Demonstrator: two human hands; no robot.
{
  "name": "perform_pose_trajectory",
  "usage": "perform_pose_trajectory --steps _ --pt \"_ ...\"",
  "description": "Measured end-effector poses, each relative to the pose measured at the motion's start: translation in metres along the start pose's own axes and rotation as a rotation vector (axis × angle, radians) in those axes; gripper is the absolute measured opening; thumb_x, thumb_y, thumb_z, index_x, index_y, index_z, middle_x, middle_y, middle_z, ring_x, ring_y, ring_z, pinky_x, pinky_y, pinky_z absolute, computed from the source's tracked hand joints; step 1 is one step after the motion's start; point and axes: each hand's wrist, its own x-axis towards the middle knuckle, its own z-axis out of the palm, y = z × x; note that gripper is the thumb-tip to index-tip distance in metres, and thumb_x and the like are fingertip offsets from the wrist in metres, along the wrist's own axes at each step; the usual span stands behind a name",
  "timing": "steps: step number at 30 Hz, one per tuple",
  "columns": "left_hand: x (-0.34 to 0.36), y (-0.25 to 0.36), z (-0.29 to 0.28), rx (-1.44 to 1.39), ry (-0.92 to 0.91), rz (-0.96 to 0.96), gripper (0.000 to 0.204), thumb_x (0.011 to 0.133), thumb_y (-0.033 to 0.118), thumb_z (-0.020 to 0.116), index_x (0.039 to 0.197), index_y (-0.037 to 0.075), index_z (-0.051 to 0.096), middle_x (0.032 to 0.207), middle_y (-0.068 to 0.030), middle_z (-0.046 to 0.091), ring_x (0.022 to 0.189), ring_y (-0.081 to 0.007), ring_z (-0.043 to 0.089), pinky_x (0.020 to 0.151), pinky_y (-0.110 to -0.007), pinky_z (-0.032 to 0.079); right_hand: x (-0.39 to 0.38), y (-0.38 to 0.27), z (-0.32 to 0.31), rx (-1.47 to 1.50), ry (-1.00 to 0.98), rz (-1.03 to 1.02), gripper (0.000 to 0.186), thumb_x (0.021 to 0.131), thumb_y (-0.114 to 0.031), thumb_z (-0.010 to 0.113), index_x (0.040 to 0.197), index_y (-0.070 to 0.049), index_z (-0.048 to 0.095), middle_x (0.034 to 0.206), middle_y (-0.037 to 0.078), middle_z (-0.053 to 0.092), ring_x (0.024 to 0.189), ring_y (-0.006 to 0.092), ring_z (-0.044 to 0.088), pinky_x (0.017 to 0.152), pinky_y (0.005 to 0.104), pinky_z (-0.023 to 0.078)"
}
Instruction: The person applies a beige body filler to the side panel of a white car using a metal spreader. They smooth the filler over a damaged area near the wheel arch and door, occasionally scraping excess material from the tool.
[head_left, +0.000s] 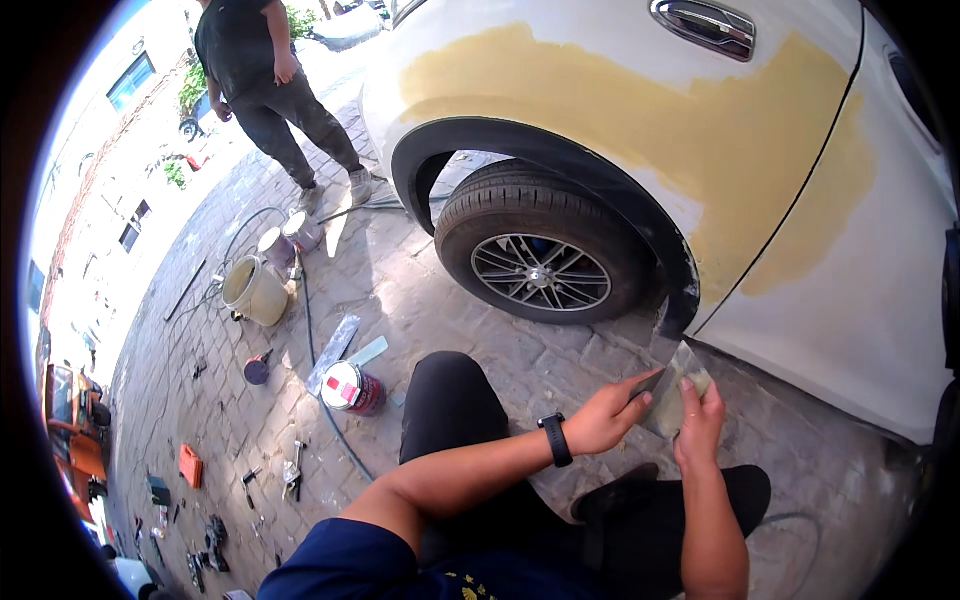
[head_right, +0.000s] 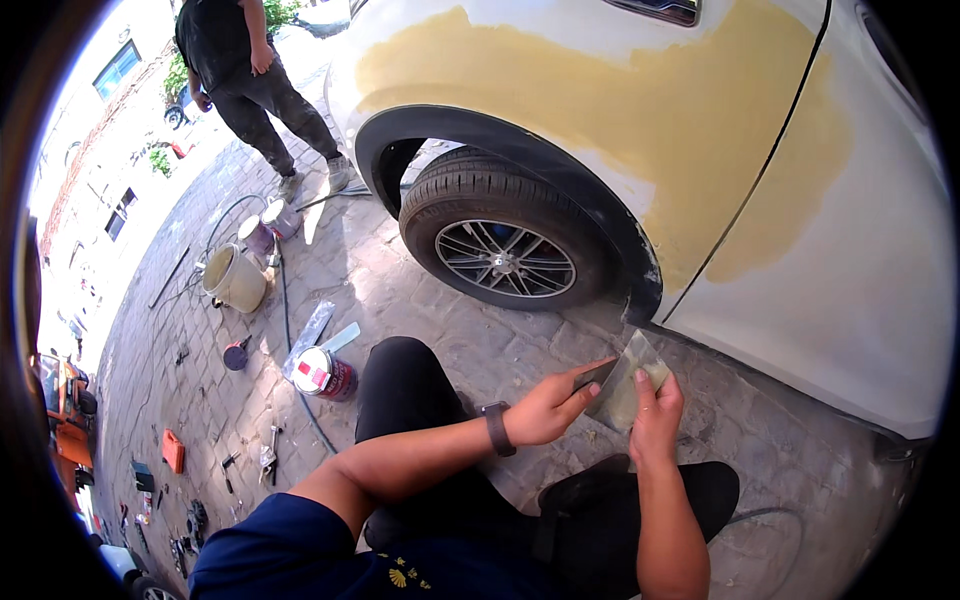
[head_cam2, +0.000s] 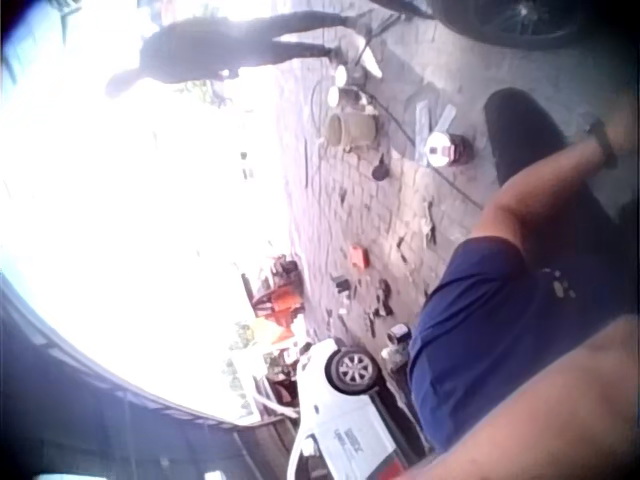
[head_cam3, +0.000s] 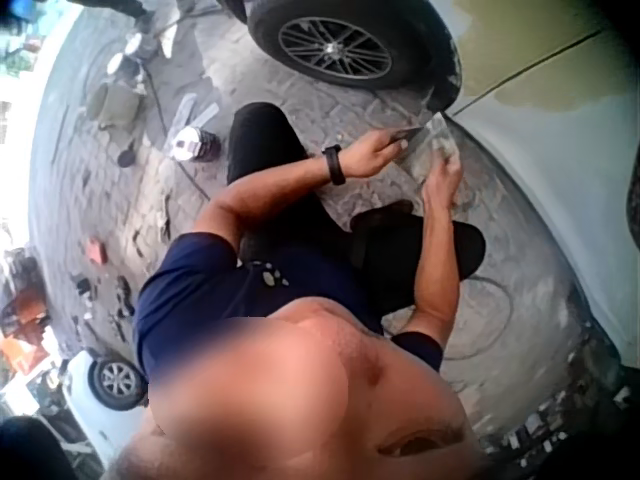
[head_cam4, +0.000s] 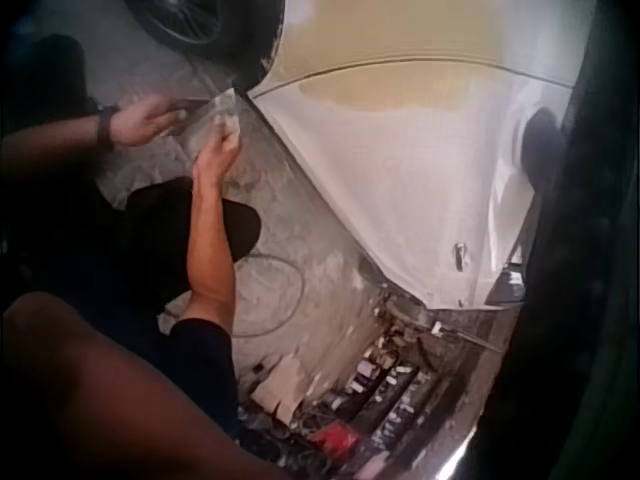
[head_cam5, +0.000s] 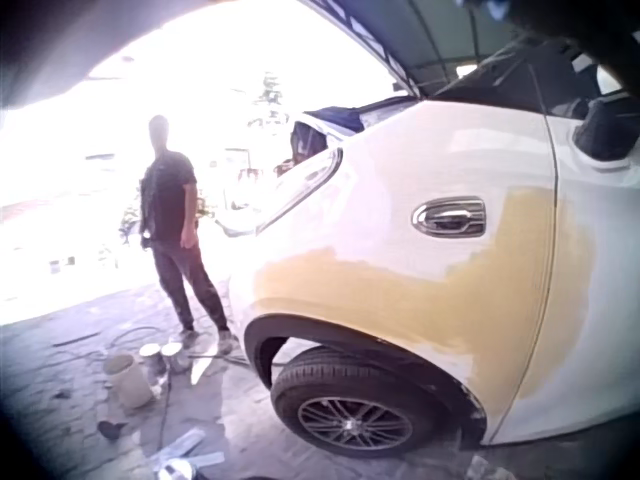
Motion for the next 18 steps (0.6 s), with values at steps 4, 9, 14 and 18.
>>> perform_pose_trajectory --steps 4,9,14,18 --pt "0.001 0.003 -0.010 -0.146 -0.204 -0.231 0.052 0.111 0.029 0.055 0.154 0.001 0.049 0.132 -0.0147 0.069 0.119 -0.0198 0.063 0.102 -0.036 0.049 -0.011 0.002 0.000 -0.150 -0.232 0.005 0.017 0.104 -0.011 0.067 0.118 -0.002 0.065 0.109 0.003 0.070 0.099 0.0098 0.063 0.091 0.0276 0.051" --pt "0.000 -0.029 -0.001 -0.820 -0.194 -0.301 0.065 0.113 0.052 0.043 0.158 0.005 0.044 0.155 -0.0105 0.051 0.141 -0.0182 0.047 0.118 -0.036 0.035 -0.011 -0.012 0.005 0.128 -0.405 0.119 0.019 0.098 -0.014 0.068 0.114 -0.002 0.064 0.106 0.004 0.069 0.097 0.0128 0.063 0.089 0.0288 0.050" --pt "0.017 -0.015 -0.012 -0.668 -0.244 -0.224 0.049 0.104 0.030 0.070 0.141 0.001 0.055 0.136 -0.0088 0.063 0.125 -0.0163 0.059 0.108 -0.035 0.046 -0.003 -0.019 -0.020 0.491 -0.624 0.168 0.030 0.095 -0.024 0.065 0.115 -0.002 0.063 0.117 0.009 0.066 0.105 0.0196 0.064 0.092 0.0338 0.051" --pt "0.023 -0.014 -0.016 -0.342 0.104 -0.204 0.038 0.097 0.021 0.080 0.123 -0.001 0.065 0.114 -0.0068 0.072 0.103 -0.0130 0.068 0.091 -0.032 0.055 -0.005 -0.039 -0.011 0.446 -0.314 0.095 0.037 0.097 -0.023 0.064 0.125 0.000 0.062 0.124 0.010 0.066 0.114 0.0208 0.063 0.102 0.0347 0.049"
